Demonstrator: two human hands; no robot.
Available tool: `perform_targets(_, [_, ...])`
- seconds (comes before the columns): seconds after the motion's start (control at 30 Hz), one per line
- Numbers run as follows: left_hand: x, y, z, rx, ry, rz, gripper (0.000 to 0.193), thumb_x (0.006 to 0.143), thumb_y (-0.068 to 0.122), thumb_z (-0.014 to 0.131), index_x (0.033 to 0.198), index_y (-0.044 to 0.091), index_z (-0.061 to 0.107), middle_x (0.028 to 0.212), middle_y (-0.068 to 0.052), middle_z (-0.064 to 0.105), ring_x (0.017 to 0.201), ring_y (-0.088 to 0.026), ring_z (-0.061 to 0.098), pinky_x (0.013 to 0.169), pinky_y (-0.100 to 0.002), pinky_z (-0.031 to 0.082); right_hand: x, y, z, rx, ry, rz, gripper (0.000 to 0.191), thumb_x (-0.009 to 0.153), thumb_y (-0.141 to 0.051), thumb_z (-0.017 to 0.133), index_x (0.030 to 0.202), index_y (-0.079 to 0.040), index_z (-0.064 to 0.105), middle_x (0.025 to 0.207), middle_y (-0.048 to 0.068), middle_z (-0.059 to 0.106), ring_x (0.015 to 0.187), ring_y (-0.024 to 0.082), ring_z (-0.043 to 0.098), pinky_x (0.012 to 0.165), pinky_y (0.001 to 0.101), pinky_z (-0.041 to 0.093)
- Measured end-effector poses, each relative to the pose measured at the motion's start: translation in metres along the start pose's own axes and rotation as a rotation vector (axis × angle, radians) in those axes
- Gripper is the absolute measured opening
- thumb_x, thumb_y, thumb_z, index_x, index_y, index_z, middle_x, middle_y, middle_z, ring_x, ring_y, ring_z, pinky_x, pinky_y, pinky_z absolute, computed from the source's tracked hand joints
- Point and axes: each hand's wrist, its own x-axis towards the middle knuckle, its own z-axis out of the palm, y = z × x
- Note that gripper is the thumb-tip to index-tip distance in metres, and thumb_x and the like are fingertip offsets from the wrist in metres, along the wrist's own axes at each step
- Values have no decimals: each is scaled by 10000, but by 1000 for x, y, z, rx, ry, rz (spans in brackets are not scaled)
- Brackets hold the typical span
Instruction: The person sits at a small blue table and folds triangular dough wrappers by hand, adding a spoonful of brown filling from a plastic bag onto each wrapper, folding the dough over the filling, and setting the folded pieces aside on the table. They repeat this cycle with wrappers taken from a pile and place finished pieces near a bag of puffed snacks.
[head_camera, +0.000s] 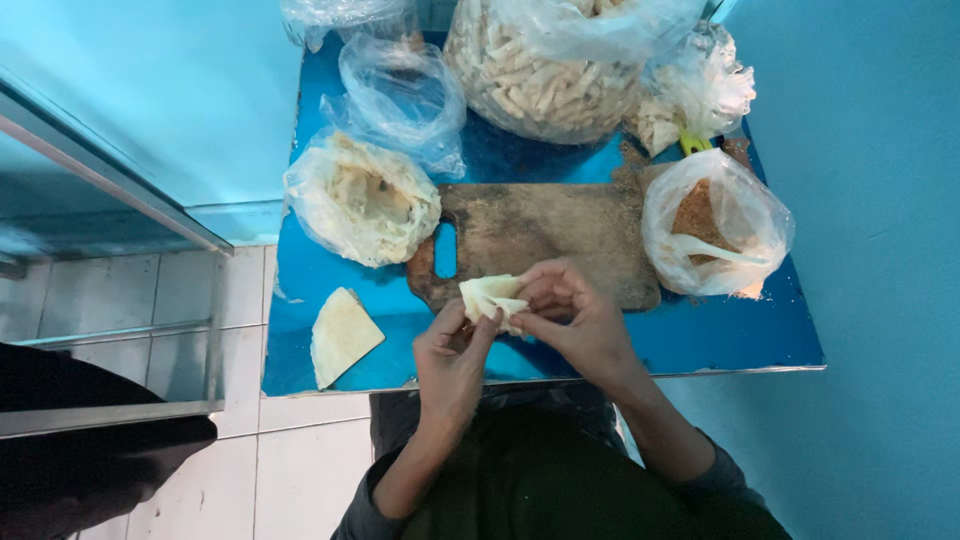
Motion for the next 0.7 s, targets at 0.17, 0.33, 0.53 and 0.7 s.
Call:
perform_targets(0.17, [-3, 1, -2, -40, -25, -3, 206, 998, 27, 658, 1177, -52, 722, 1086, -43, 724, 955, -67, 660, 821, -224, 530, 4, 2, -8, 143, -35, 54, 325, 882, 12, 744, 1175, -37, 613, 1034, 90, 758, 925, 142, 737, 825, 294, 603])
perform_targets(0.33, [-3, -1, -4, -40, -3, -76, 196, 944, 46, 736, 1116, -49, 728, 1005, -25, 711, 886, -52, 641, 742, -213, 519, 2, 10, -9, 142, -30, 83, 341, 909, -8, 734, 1226, -50, 614, 943, 106, 748, 866, 141, 715, 765, 287, 579])
perform_targets(0.53, [-2, 0, -20, -126, 145, -242, 230, 959, 137, 711, 1103, -33, 766, 937, -56, 770, 777, -92, 686, 690, -234, 545, 14, 5, -27, 547, 355, 109, 368, 868, -8, 711, 1204, -75, 577, 1017, 35, 731, 892, 157, 748, 711, 333, 643])
perform_targets(0.7, [-13, 15, -42, -210, 280, -277, 277, 970, 162, 692, 1148, -42, 753, 968, -82, 771, 800, -92, 671, 733, -241, 538, 26, -12, -42, -579, 486, -526, 237, 999, -57, 741, 1201, -106, 628, 1077, 125, 740, 945, 212, 733, 776, 344, 604])
